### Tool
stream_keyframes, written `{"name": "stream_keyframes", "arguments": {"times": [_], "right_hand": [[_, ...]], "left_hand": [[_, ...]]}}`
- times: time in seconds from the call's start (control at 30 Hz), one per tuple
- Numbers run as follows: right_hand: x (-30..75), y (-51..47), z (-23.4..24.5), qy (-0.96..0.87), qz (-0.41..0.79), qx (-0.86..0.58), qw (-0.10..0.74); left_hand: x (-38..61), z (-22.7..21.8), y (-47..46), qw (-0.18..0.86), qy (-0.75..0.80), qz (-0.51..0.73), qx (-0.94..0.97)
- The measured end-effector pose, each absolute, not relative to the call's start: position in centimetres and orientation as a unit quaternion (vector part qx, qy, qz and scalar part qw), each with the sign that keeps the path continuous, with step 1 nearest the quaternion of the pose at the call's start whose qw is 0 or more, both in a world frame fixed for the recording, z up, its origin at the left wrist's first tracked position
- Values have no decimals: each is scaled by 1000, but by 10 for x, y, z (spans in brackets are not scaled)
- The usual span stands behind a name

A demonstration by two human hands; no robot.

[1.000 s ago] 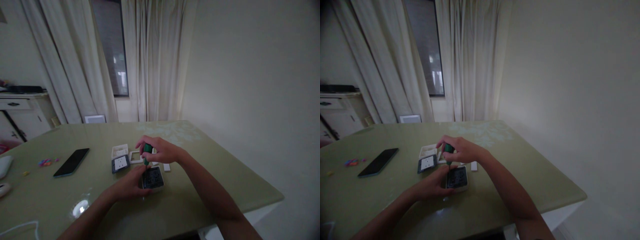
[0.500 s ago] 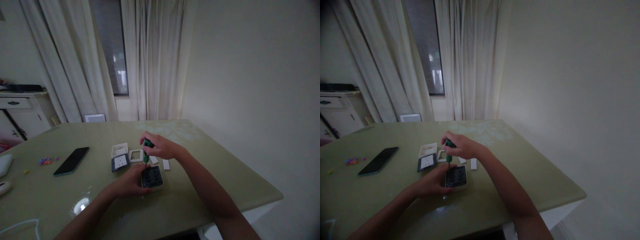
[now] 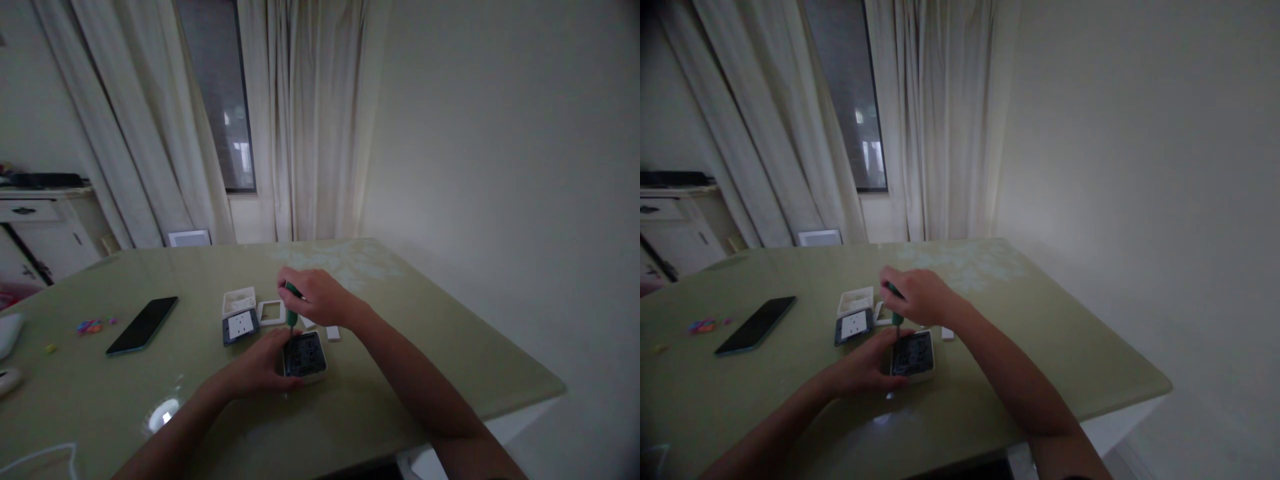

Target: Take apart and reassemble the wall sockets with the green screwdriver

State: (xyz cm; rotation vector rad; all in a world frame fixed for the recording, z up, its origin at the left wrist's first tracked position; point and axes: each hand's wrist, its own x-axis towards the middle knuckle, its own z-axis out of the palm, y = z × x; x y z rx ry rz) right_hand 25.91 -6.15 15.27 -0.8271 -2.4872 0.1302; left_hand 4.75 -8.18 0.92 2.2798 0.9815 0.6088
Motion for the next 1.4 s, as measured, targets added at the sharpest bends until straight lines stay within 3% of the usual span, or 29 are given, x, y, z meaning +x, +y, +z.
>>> {"name": "stream_keyframes", "arguments": {"times": [0.1, 0.23, 0.37, 0.53, 0.7, 0.83, 0.97, 1.13, 1.3, 1.4], "right_hand": [[259, -66, 155, -927, 62, -266, 255], [261, -67, 157, -891, 9, -381, 245], [267, -60, 157, -929, 95, -271, 233], [267, -52, 151, -876, 9, -416, 244], [265, -54, 151, -926, 119, -236, 269], [264, -58, 153, -898, 92, -326, 282], [266, -59, 154, -925, 151, -237, 257], [263, -61, 153, -888, 19, -373, 270], [264, -61, 154, -934, 99, -201, 280], [263, -64, 154, -918, 41, -280, 278]], "left_hand": [[48, 11, -82, 293, 368, 221, 855], [49, 13, -82, 299, 372, 219, 851], [50, 14, -83, 305, 365, 223, 851], [50, 14, -84, 303, 378, 214, 848], [49, 11, -82, 303, 371, 214, 851], [48, 10, -81, 294, 370, 213, 855], [49, 11, -83, 295, 378, 209, 852], [49, 12, -83, 293, 383, 201, 852], [50, 14, -84, 296, 377, 202, 854], [51, 15, -84, 292, 369, 210, 857]]}}
